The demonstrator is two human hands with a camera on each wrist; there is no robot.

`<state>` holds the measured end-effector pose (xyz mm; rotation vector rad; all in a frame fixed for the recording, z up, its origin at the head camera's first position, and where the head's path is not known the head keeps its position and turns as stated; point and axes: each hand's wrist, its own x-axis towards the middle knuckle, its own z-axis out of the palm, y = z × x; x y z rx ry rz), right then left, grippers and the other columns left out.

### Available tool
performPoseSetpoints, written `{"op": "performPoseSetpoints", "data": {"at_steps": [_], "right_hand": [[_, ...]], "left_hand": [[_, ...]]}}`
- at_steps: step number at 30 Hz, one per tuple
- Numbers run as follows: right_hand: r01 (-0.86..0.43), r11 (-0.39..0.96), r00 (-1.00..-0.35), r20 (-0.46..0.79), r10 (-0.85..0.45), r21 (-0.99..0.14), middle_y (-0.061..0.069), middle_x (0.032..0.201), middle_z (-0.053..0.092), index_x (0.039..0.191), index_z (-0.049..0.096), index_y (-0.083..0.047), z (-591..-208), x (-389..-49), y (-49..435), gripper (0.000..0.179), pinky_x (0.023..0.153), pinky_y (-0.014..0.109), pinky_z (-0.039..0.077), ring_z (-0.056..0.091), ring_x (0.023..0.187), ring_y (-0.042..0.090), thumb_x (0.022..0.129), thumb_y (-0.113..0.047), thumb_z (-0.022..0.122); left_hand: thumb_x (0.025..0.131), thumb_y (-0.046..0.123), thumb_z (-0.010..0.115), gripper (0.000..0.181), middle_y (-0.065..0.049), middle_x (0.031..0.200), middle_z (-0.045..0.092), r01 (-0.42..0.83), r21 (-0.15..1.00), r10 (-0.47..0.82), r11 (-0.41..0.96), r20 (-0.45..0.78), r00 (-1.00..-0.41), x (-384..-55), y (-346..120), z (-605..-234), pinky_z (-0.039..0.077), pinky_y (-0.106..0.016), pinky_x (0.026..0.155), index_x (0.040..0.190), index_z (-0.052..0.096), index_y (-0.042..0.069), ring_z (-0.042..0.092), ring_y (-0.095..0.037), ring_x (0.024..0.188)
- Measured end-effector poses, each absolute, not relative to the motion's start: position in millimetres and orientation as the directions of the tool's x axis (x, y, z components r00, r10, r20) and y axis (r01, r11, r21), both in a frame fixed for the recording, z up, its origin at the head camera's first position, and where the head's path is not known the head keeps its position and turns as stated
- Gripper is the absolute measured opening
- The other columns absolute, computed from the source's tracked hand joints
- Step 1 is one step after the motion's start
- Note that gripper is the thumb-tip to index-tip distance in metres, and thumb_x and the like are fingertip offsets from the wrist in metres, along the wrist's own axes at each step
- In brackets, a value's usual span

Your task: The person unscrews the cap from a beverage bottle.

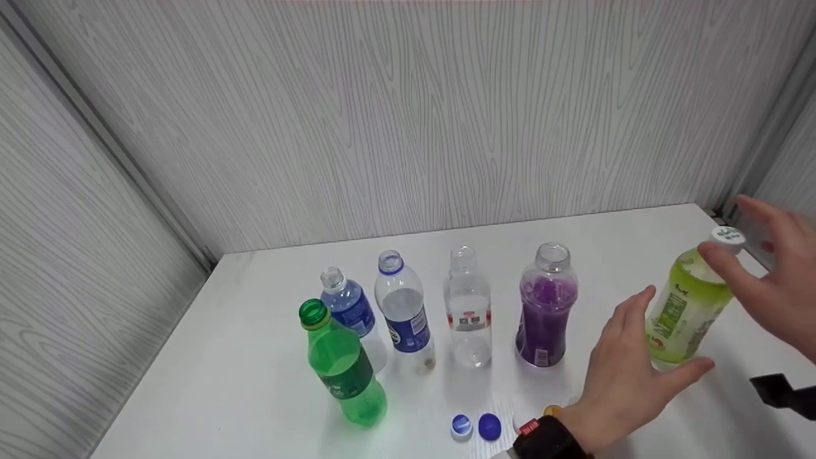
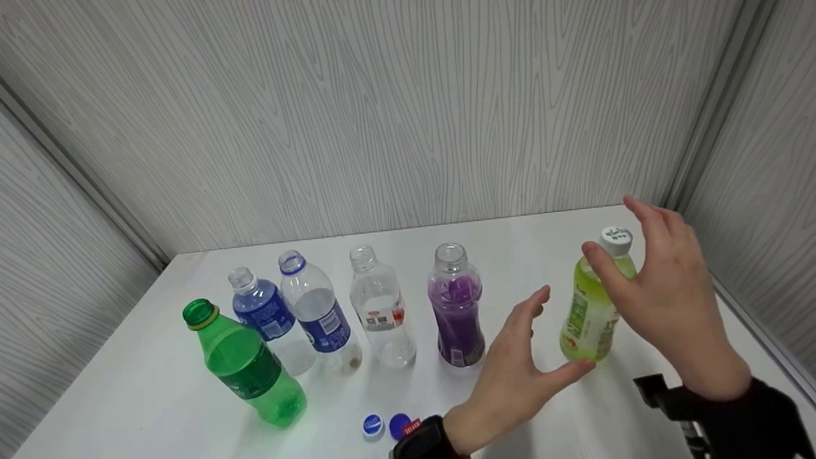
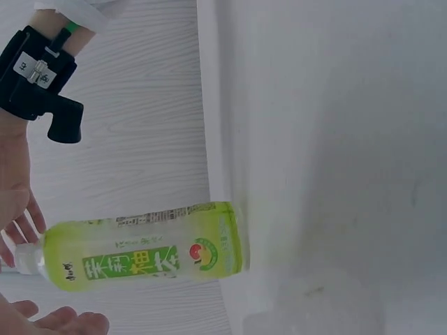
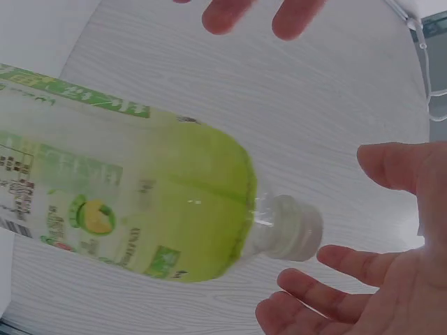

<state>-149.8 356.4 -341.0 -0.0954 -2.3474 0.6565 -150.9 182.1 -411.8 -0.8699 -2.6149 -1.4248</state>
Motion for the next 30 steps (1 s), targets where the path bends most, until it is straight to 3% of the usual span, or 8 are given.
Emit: {"op": "performPoseSetpoints", "data": {"at_steps": [2, 6, 10, 13, 15, 21, 25, 30], "right_hand": [[-0.086, 0.85, -0.804, 0.539, 0.249, -0.52, 0.043, 0.156, 0.036, 0.162, 0.027, 0.005, -341.7, -153.0, 359.2, 0.072, 0.111, 0.078, 0.033, 0.035, 0.143, 0.064, 0.108, -0.03, 0.059], [-0.037, 0.829, -0.868, 0.429, 0.25, -0.558, 0.047, 0.153, 0.037, 0.16, 0.025, 0.01, -343.9, -157.9, 362.0, 0.073, 0.106, 0.078, 0.037, 0.038, 0.139, 0.064, 0.108, -0.031, 0.057], [-0.013, 0.846, -0.88, 0.408, 0.243, -0.533, 0.044, 0.137, 0.054, 0.151, 0.042, 0.011, -344.4, -158.4, 363.7, 0.063, 0.091, 0.03, 0.059, 0.054, 0.122, 0.06, 0.108, -0.033, 0.058], [-0.02, 0.852, -0.874, 0.423, 0.239, -0.523, 0.04, 0.127, 0.062, 0.143, 0.05, 0.01, -343.8, -157.3, 365.2, 0.056, 0.066, -0.001, 0.039, 0.061, 0.113, 0.059, 0.108, -0.032, 0.058], [-0.021, 0.856, -0.874, 0.425, 0.235, -0.516, 0.039, 0.126, 0.063, 0.14, 0.052, 0.011, -342.9, -155.6, 364.5, 0.053, 0.072, 0.018, 0.059, 0.062, 0.112, 0.061, 0.108, -0.031, 0.058], [-0.062, 0.859, -0.859, 0.465, 0.213, -0.508, 0.037, 0.12, 0.066, 0.132, 0.057, 0.011, -337.5, -148.6, 353.8, 0.047, 0.067, -0.003, 0.041, 0.064, 0.109, 0.06, 0.106, -0.028, 0.062], [-0.099, 0.864, -0.83, 0.52, 0.203, -0.494, 0.034, 0.115, 0.069, 0.129, 0.06, 0.009, -335.3, -142.6, 347.2, 0.043, 0.068, -0.01, 0.028, 0.072, 0.094, 0.012, 0.104, -0.025, 0.066], [-0.152, 0.864, -0.799, 0.574, 0.179, -0.48, 0.032, 0.11, 0.071, 0.126, 0.063, 0.008, -334.3, -136.8, 337.6, 0.038, 0.071, -0.011, 0.029, 0.033, 0.088, -0.037, 0.101, -0.021, 0.069]], "left_hand": [[0.091, 0.056, 0.076, 0.088, 0.016, 0.159, 0.046, 0.457, 0.785, 0.45, 0.418, 0.257, -0.855, -153.0, 188.1, -413.1, 0.052, -0.022, 0.105, 0.162, 0.028, 0.033, 0.051, 0.004, 0.136], [0.09, 0.056, 0.077, 0.089, 0.016, 0.157, 0.047, 0.436, 0.784, 0.423, 0.443, 0.246, -0.872, -156.8, 197.7, -415.3, 0.052, -0.021, 0.104, 0.162, 0.029, 0.033, 0.052, 0.005, 0.133], [0.09, 0.055, 0.078, 0.089, 0.016, 0.158, 0.047, 0.412, 0.793, 0.404, 0.448, 0.231, -0.885, -160.3, 204.4, -415.4, 0.052, -0.023, 0.106, 0.161, 0.03, 0.033, 0.053, 0.003, 0.134], [0.09, 0.055, 0.079, 0.089, 0.016, 0.159, 0.047, 0.395, 0.806, 0.4, 0.441, 0.218, -0.89, -162.2, 207.8, -415.1, 0.052, -0.024, 0.108, 0.161, 0.03, 0.033, 0.053, 0.002, 0.135], [0.09, 0.054, 0.079, 0.089, 0.016, 0.159, 0.047, 0.394, 0.809, 0.402, 0.436, 0.216, -0.89, -162.7, 209.8, -415.1, 0.052, -0.024, 0.108, 0.161, 0.03, 0.033, 0.053, 0.002, 0.135], [0.089, 0.052, 0.08, 0.089, 0.017, 0.156, 0.048, 0.399, 0.819, 0.392, 0.412, 0.236, -0.889, -162.2, 208.6, -414.5, 0.051, -0.022, 0.107, 0.161, 0.03, 0.033, 0.053, 0.005, 0.131], [0.088, 0.053, 0.081, 0.092, 0.016, 0.156, 0.048, 0.397, 0.823, 0.385, 0.407, 0.239, -0.891, -161.8, 206.0, -414.4, 0.051, -0.023, 0.107, 0.162, 0.029, 0.033, 0.052, 0.005, 0.131], [0.088, 0.054, 0.081, 0.094, 0.015, 0.155, 0.049, 0.413, 0.815, 0.395, 0.406, 0.251, -0.884, -161.0, 201.1, -414.9, 0.051, -0.023, 0.105, 0.163, 0.028, 0.031, 0.052, 0.005, 0.129]]}}
